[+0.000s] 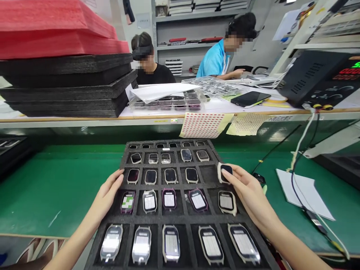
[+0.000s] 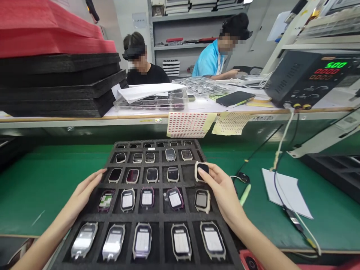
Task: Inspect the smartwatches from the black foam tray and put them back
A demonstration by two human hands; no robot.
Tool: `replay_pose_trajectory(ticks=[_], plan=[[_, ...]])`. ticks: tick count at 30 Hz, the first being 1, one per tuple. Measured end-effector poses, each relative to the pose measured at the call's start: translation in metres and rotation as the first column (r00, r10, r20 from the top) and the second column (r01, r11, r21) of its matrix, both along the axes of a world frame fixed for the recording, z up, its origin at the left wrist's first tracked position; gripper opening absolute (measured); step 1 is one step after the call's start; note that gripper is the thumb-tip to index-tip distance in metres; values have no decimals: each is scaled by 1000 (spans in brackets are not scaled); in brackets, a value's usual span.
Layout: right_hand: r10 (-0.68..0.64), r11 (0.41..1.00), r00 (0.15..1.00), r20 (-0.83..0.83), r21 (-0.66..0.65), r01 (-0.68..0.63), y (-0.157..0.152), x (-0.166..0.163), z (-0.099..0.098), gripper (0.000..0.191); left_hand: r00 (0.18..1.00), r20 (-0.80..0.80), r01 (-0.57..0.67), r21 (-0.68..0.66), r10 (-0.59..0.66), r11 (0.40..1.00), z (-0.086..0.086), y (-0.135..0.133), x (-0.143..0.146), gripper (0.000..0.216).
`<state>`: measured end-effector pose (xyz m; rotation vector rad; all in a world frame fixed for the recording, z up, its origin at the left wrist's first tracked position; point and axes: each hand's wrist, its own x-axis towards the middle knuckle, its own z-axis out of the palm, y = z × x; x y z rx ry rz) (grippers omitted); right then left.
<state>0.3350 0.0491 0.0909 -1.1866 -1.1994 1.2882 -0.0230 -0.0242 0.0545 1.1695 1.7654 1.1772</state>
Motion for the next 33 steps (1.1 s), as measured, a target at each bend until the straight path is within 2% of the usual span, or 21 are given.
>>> replay_pose_trajectory(ticks=[3, 5, 6, 9, 12, 15, 18, 20, 22, 23, 25, 27, 30, 33], plan=[[34, 998, 999, 29, -45, -33, -14, 3, -2, 32, 948, -318, 30, 87, 0, 996, -6, -11, 0, 38], [-3, 1000, 996, 85, 29, 0, -9, 4, -5, 30, 830, -558, 83, 164, 23, 983, -3, -8, 2, 34], [-40, 994, 993, 114, 101, 28, -2, 5, -5, 29, 764, -645, 128, 162, 7, 978, -1, -4, 4, 31], [-84, 952, 985, 149, 304, 35, 22, 3, 2, 29, 641, -749, 243, -7, -166, 970, 10, 12, 10, 26], [71, 941, 991, 110, 321, -103, 38, -6, 16, 32, 651, -729, 213, -91, -211, 973, 15, 23, 12, 25], [255, 940, 966, 38, 225, -257, 39, -21, 29, 43, 728, -635, 251, -103, -257, 963, 16, 27, 5, 32], [411, 906, 910, -59, 142, -400, 36, -37, 37, 44, 812, -519, 289, -42, -268, 957, 21, 29, 1, 29], [511, 860, 849, -137, 98, -501, 38, -46, 40, 45, 902, -343, 303, 70, -262, 950, 27, 31, 5, 27], [578, 813, 790, -205, 63, -578, 41, -55, 42, 49, 952, -66, 306, 178, -299, 935, 37, 36, 16, 25], [594, 799, 771, -228, 54, -599, 44, -59, 42, 51, 945, 79, 295, 215, -317, 931, 41, 39, 23, 25], [604, 789, 756, -252, 56, -611, 49, -66, 40, 53, 880, 323, 273, 253, -347, 928, 50, 47, 38, 26], [603, 791, 753, -264, 74, -608, 52, -71, 35, 50, 793, 482, 271, 266, -371, 925, 57, 56, 53, 30], [606, 789, 746, -275, 87, -608, 53, -72, 27, 44, 726, 578, 284, 242, -373, 928, 60, 66, 70, 34], [628, 769, 721, -292, 98, -631, 53, -67, 20, 44, 757, 535, 317, 204, -376, 926, 56, 70, 77, 36]])
